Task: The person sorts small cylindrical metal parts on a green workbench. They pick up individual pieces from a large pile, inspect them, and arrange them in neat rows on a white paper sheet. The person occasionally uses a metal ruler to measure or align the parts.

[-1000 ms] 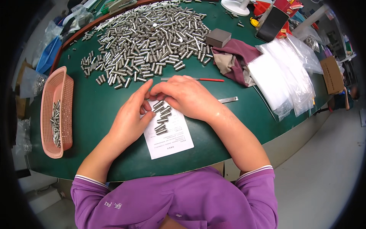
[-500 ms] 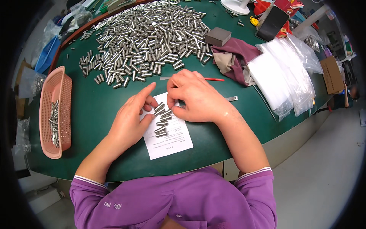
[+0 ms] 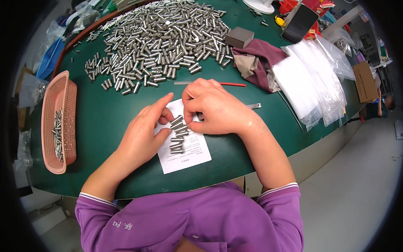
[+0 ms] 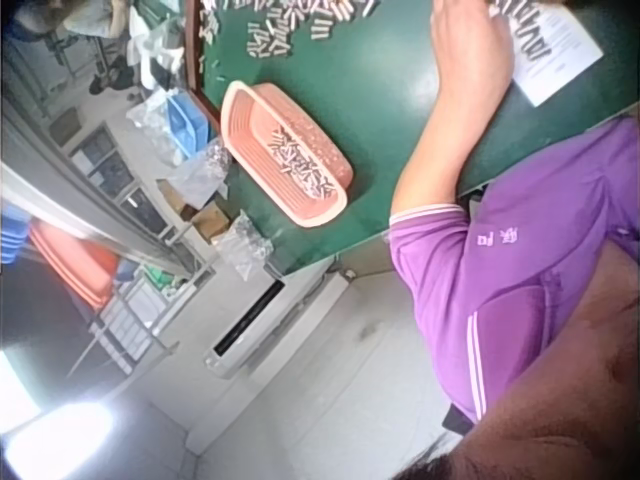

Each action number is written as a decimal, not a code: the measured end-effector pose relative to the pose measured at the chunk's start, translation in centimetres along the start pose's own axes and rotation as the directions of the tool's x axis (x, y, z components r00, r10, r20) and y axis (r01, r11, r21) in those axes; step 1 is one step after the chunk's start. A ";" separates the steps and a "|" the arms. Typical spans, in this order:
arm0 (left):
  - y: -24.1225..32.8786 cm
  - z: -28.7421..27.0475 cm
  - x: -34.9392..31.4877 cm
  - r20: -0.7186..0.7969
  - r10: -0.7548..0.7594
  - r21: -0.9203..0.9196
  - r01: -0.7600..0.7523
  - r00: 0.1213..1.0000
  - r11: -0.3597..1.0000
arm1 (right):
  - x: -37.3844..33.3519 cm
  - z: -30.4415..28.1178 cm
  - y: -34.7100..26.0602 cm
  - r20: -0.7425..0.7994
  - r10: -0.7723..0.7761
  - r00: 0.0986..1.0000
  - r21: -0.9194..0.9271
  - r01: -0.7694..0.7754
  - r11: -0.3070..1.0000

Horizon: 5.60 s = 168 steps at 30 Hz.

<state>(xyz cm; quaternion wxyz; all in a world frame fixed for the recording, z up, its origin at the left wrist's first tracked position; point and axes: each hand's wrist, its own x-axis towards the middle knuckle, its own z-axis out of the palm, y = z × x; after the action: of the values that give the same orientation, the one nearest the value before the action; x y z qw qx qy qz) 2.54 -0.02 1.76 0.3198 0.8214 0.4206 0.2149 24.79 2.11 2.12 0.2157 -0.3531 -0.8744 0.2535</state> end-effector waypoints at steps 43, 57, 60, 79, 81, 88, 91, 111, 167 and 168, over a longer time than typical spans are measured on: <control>-2.3 0.3 1.8 0.259 -0.342 -0.810 0.396 0.903 0.433 | 0.0 -0.3 1.9 -0.417 0.241 0.876 -0.206 -0.349 0.914; -3.0 0.2 1.8 0.223 -0.335 -0.880 0.337 0.915 0.336 | 0.4 -0.5 0.2 -0.197 0.446 0.873 0.412 -0.339 0.845; -3.0 0.4 1.9 0.224 -0.352 -0.886 0.340 0.909 0.315 | 0.6 -0.1 -0.8 -0.126 0.430 0.894 0.293 -0.381 0.877; -2.4 0.1 1.8 0.233 -0.410 -0.880 0.370 0.882 0.297 | 1.8 2.1 -1.2 -0.287 0.183 0.940 0.027 -0.182 0.983; -2.4 0.1 1.7 0.235 -0.409 -0.881 0.371 0.882 0.294 | 1.6 1.5 -0.5 -0.275 0.202 0.940 0.092 -0.184 0.979; -3.0 0.0 1.7 0.238 -0.413 -0.920 0.341 0.879 0.196 | -0.4 -0.9 1.3 -0.276 0.375 0.885 0.178 -0.336 0.925; -2.9 0.0 1.8 0.244 -0.404 -0.912 0.350 0.882 0.213 | 0.7 0.3 -0.1 -0.240 0.390 0.889 0.201 -0.348 0.916; -3.0 -0.4 1.7 0.266 -0.397 -0.912 0.362 0.879 0.190 | -0.6 -1.0 2.3 -0.334 0.382 0.862 0.290 -0.291 0.912; -3.1 -0.7 2.1 0.302 -0.390 -0.900 0.395 0.870 0.185 | 1.9 1.8 -0.5 -0.343 0.279 0.897 0.113 -0.255 0.960; -3.0 -0.6 2.1 0.301 -0.398 -0.899 0.396 0.867 0.184 | 1.9 2.0 -0.5 -0.366 0.240 0.899 0.079 -0.227 0.971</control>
<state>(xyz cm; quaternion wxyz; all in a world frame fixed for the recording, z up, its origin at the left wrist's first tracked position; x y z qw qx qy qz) 1.64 3.28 0.23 0.7813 0.3364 0.4101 0.3290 22.16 2.59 1.28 0.3518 -0.4933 -0.7642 0.2210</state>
